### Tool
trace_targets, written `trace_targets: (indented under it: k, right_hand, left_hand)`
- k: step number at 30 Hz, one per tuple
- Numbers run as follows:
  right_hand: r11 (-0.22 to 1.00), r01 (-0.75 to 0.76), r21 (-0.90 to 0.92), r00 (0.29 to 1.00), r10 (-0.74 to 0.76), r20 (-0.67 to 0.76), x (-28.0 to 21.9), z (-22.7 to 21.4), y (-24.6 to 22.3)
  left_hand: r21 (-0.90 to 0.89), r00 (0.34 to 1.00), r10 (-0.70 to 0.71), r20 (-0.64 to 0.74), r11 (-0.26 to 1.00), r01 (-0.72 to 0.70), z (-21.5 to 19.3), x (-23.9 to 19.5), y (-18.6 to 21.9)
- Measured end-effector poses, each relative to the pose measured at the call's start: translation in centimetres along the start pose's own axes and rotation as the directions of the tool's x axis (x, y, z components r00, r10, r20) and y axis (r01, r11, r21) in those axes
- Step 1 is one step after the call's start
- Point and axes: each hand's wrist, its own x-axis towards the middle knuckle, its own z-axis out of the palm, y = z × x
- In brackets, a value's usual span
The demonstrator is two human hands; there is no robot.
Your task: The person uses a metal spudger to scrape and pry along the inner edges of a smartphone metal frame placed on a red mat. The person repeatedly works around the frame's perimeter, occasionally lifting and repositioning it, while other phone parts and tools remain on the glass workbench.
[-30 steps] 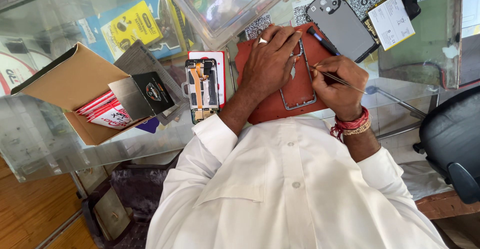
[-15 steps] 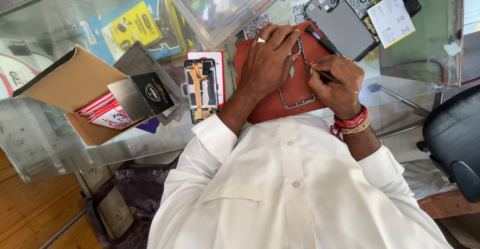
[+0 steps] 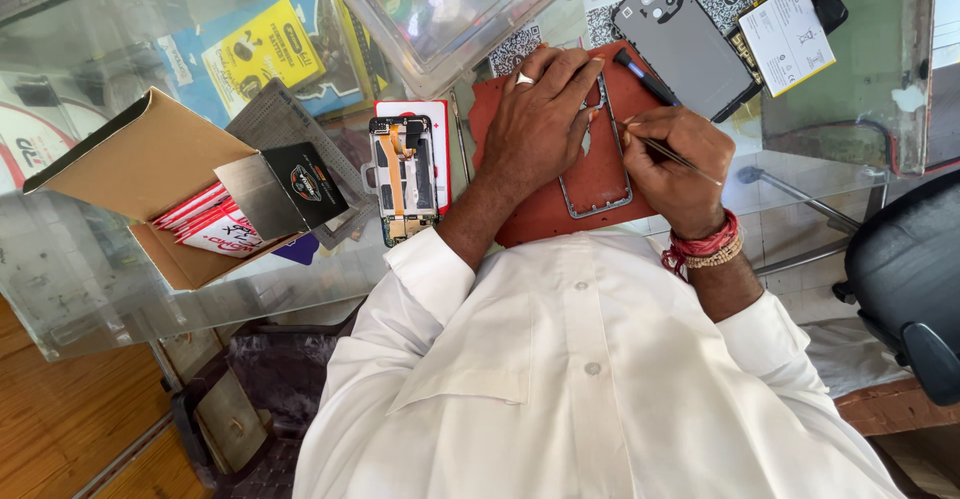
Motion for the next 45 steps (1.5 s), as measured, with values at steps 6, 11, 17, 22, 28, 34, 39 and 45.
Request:
trace_targets:
  k: [6,11,17,22,28,34,39,45]
  right_hand:
    - [0.996,-0.080,-0.026,0.996,0.079,-0.034,-0.3,-0.1,-0.2]
    - [0.987,0.060,-0.146,0.998,-0.063,-0.011,0.4,-0.3,-1.0]
    - [0.922,0.004,-0.388,0.992,0.047,0.121,0.9,0.5,-2.1]
    - [0.881,0.017,-0.472,0.997,0.022,0.079,0.8,1.2,-2.5]
    - [0.770,0.130,-0.625,0.981,-0.007,0.196,0.6,1.3,-2.0]
    - [0.763,0.208,-0.612,0.976,-0.119,0.183,0.4,1.1,-1.5]
    - [0.713,0.242,-0.658,0.969,-0.146,0.198,0.2,0.5,-1.5]
    - [0.730,0.174,-0.661,0.982,-0.081,0.168,0.4,0.5,-1.8]
  left_hand:
    - [-0.016,1.000,-0.003,-0.010,1.000,0.003,-0.1,-0.1,0.0]
    - [-0.014,1.000,-0.006,-0.025,1.000,0.006,-0.4,0.0,0.1]
    - [-0.054,0.999,-0.003,-0.034,0.999,0.001,-0.5,0.0,0.2]
    - [-0.050,0.999,0.017,-0.052,0.999,-0.019,-1.0,0.1,0.5]
    - [-0.037,0.998,0.038,-0.045,0.999,-0.040,-1.3,0.3,0.9]
    - [-0.046,0.999,0.055,-0.002,0.997,-0.055,-1.4,0.8,0.7]
    - [-0.003,0.997,0.071,-0.021,0.997,-0.071,-1.0,0.8,1.2]
    - [0.035,0.998,0.069,0.012,0.997,-0.069,-0.7,0.7,1.1]
